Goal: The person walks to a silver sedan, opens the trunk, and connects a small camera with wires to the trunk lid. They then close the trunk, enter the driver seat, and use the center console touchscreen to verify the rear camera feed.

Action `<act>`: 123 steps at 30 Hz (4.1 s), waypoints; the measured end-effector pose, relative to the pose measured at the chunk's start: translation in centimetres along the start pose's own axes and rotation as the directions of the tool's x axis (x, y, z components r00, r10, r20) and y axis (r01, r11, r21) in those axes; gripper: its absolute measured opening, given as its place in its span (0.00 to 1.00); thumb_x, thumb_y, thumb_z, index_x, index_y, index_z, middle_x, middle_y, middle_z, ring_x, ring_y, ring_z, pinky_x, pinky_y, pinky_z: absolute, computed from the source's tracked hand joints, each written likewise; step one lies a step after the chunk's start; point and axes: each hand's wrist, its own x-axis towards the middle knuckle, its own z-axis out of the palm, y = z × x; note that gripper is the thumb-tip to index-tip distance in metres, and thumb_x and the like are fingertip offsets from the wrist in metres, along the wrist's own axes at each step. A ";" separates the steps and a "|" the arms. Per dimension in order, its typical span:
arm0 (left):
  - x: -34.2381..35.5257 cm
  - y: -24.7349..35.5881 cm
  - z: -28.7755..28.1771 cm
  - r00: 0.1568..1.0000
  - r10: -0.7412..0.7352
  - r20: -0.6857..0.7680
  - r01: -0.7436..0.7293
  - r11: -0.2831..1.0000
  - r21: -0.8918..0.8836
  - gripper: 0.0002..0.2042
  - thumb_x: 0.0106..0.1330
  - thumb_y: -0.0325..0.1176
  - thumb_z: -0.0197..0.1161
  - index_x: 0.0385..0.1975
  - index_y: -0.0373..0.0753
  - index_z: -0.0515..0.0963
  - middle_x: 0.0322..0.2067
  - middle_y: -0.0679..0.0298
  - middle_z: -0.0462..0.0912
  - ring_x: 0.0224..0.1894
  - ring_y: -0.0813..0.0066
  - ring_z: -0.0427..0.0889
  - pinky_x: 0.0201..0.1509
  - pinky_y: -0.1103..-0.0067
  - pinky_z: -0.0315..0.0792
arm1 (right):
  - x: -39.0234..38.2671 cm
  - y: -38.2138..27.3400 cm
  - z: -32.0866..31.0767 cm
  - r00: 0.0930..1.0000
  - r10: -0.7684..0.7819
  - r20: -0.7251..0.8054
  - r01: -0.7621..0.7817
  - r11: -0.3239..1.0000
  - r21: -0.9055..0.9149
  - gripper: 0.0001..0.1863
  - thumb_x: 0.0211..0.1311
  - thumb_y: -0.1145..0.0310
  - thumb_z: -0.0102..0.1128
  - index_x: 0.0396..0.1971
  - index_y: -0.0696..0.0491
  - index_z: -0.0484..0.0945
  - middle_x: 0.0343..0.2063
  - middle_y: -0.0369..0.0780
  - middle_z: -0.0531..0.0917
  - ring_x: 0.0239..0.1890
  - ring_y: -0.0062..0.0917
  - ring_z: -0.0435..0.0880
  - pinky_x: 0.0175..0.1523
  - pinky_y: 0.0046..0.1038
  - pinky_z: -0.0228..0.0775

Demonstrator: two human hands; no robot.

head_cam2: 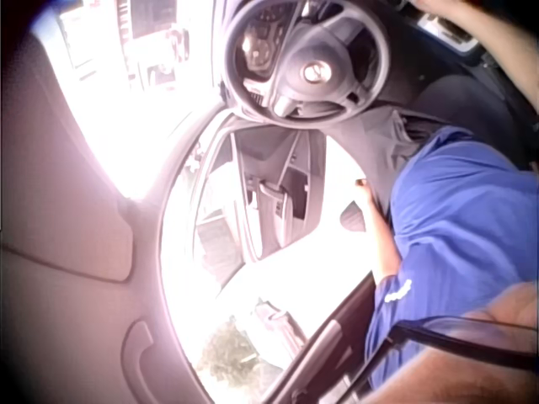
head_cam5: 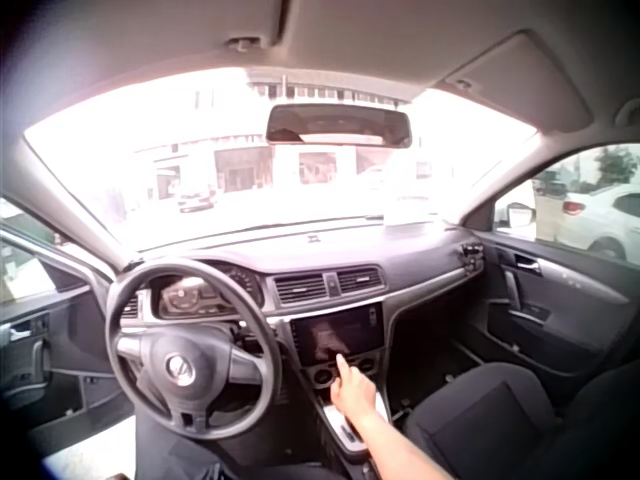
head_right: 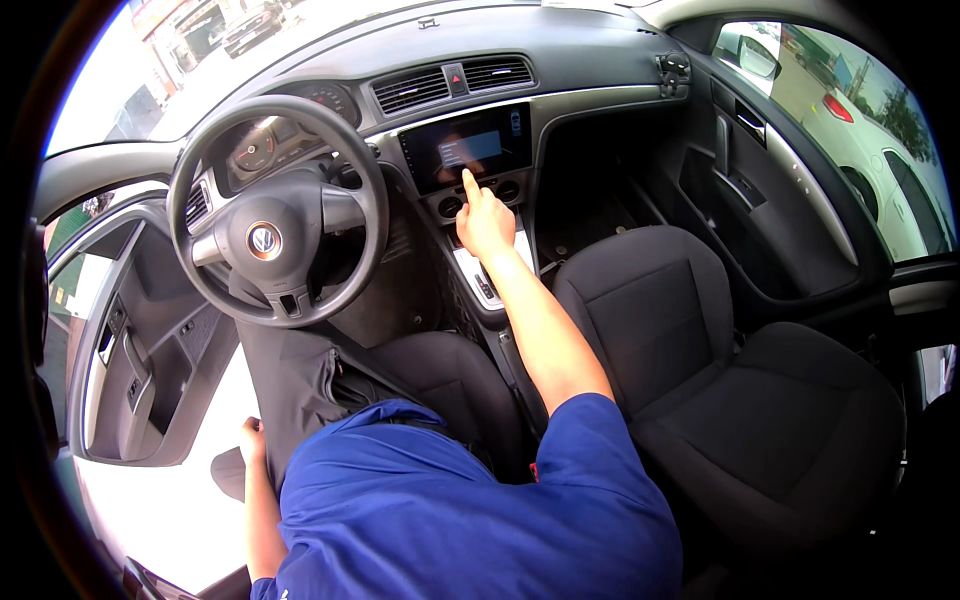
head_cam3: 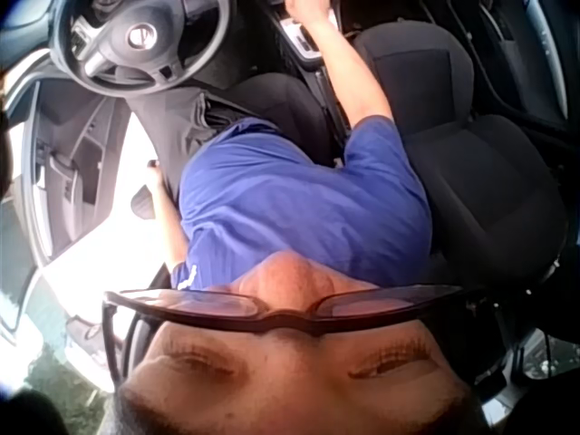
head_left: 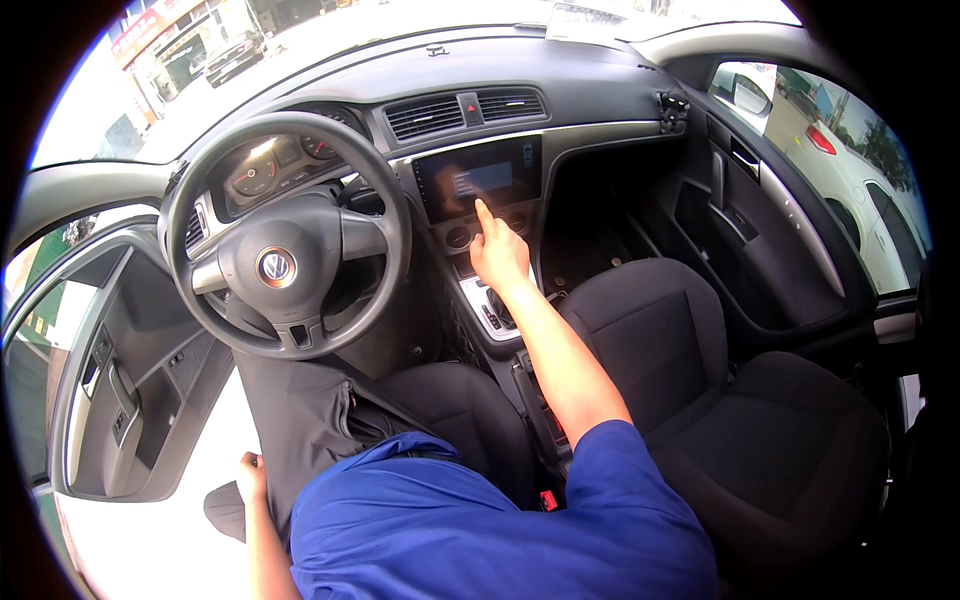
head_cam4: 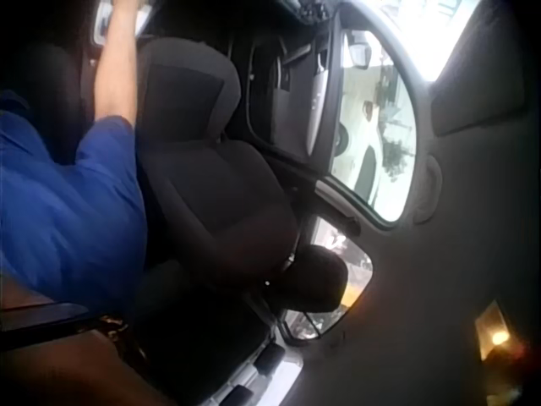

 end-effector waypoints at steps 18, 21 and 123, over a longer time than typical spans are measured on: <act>0.4 -0.4 0.4 0.999 0.042 -0.022 -0.042 0.999 -0.011 0.09 0.70 0.31 0.65 0.33 0.29 0.84 0.29 0.45 0.88 0.33 0.50 0.89 0.43 0.61 0.81 | -4.4 3.0 2.8 0.967 0.185 -0.176 -0.140 0.961 0.240 0.09 0.64 0.67 0.63 0.40 0.52 0.86 0.39 0.44 0.90 0.43 0.44 0.91 0.50 0.43 0.82; 0.2 -1.1 0.3 0.998 0.046 -0.030 -0.047 0.999 -0.007 0.09 0.70 0.30 0.65 0.33 0.29 0.83 0.29 0.46 0.88 0.34 0.50 0.89 0.43 0.62 0.81 | -4.3 2.5 3.1 0.960 0.196 -0.202 -0.141 0.955 0.260 0.08 0.64 0.67 0.63 0.39 0.52 0.86 0.38 0.44 0.90 0.42 0.45 0.90 0.49 0.43 0.82; 0.7 -0.4 0.7 1.000 0.008 -0.011 -0.008 1.000 0.004 0.09 0.70 0.32 0.65 0.35 0.31 0.84 0.31 0.45 0.89 0.36 0.48 0.90 0.46 0.60 0.81 | -4.3 2.9 3.1 0.954 0.239 -0.182 -0.202 0.959 0.198 0.06 0.68 0.67 0.64 0.39 0.52 0.86 0.38 0.44 0.91 0.44 0.45 0.90 0.50 0.44 0.81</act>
